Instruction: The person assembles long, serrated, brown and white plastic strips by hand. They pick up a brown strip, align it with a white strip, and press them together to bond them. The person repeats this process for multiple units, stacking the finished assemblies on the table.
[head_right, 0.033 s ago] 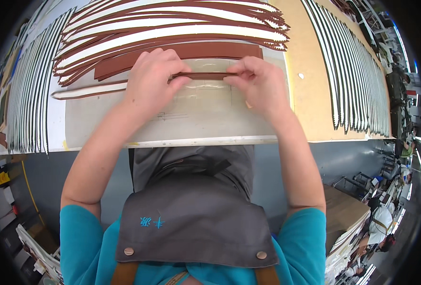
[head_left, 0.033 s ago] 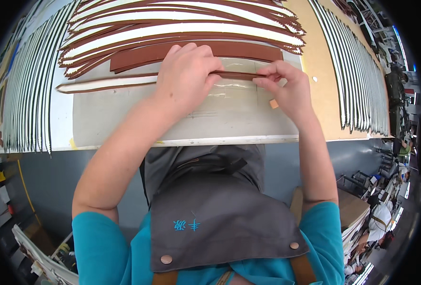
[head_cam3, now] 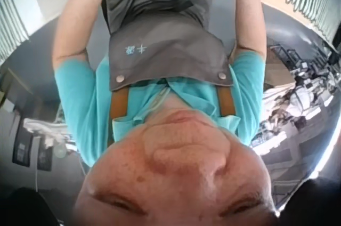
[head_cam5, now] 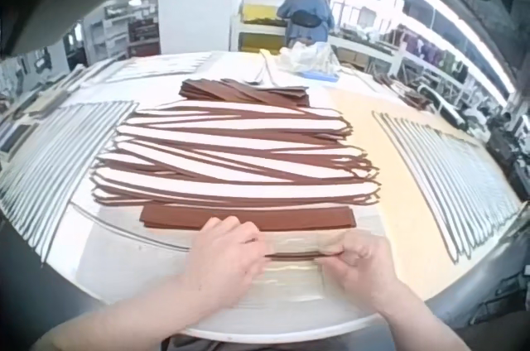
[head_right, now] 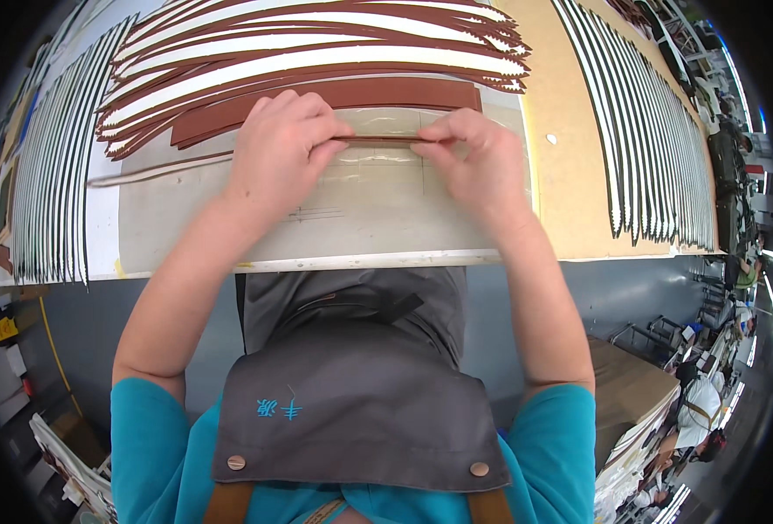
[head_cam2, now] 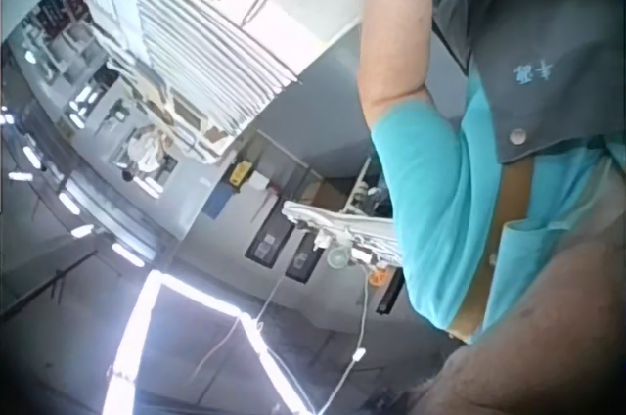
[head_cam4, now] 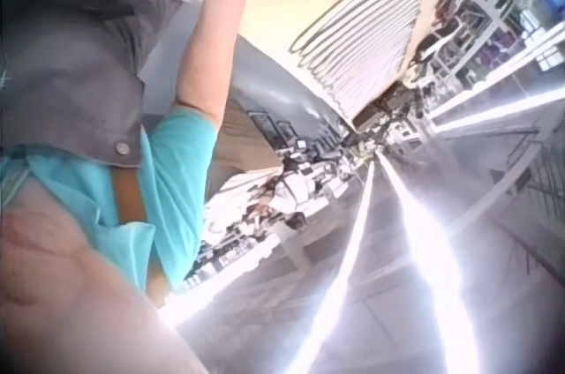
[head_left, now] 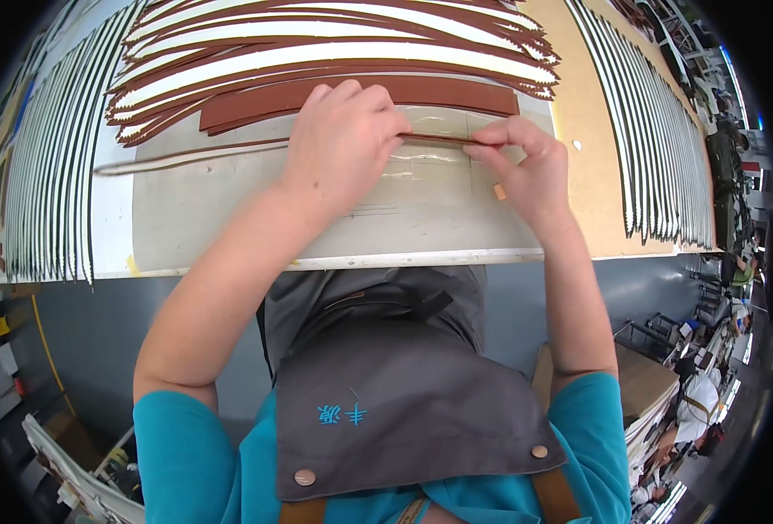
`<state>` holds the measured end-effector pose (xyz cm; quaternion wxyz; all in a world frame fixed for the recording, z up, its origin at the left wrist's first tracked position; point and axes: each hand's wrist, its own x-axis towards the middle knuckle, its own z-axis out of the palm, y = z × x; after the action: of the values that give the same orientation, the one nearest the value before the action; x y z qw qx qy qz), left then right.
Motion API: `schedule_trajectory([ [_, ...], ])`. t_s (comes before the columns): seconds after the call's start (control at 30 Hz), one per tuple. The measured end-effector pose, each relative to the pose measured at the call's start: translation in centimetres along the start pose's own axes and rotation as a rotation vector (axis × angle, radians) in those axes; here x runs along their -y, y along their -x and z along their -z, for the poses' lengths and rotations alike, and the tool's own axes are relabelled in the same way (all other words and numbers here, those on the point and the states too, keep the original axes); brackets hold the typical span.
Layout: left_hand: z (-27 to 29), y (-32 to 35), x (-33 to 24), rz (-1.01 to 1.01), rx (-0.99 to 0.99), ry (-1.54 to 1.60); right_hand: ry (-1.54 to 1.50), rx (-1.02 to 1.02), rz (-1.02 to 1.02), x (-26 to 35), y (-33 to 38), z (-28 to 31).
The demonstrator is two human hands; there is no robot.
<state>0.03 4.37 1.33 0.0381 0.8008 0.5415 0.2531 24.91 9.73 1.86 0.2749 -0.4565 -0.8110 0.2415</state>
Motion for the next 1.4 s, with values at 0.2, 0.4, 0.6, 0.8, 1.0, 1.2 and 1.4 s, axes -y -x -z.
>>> schedule_trajectory([
  [0.2,-1.0,3.2,-1.9,0.023,-0.031,-0.039,0.313,-0.126,0.272,0.6,4.1,-1.1],
  [0.4,-1.1,3.1,-1.5,0.055,-0.027,-0.003,0.32,-0.099,0.159,1.1,5.2,-1.0],
  [0.6,-0.9,3.3,-1.2,0.065,-0.038,0.012,0.343,-0.084,0.191,1.2,5.1,-1.2],
  [0.8,-0.6,3.1,-1.1,0.075,-0.031,0.043,0.324,-0.086,0.166,1.1,5.1,-1.5],
  [1.0,-0.5,2.8,-1.0,0.085,-0.021,0.08,0.279,-0.038,0.145,1.0,5.0,-1.2],
  [1.2,-0.4,2.8,-1.0,0.08,-0.004,0.096,0.266,-0.045,0.136,1.0,5.1,-1.3],
  [1.4,0.2,3.3,-0.7,0.071,-0.015,0.082,0.266,-0.012,0.146,1.3,4.7,-1.4],
])
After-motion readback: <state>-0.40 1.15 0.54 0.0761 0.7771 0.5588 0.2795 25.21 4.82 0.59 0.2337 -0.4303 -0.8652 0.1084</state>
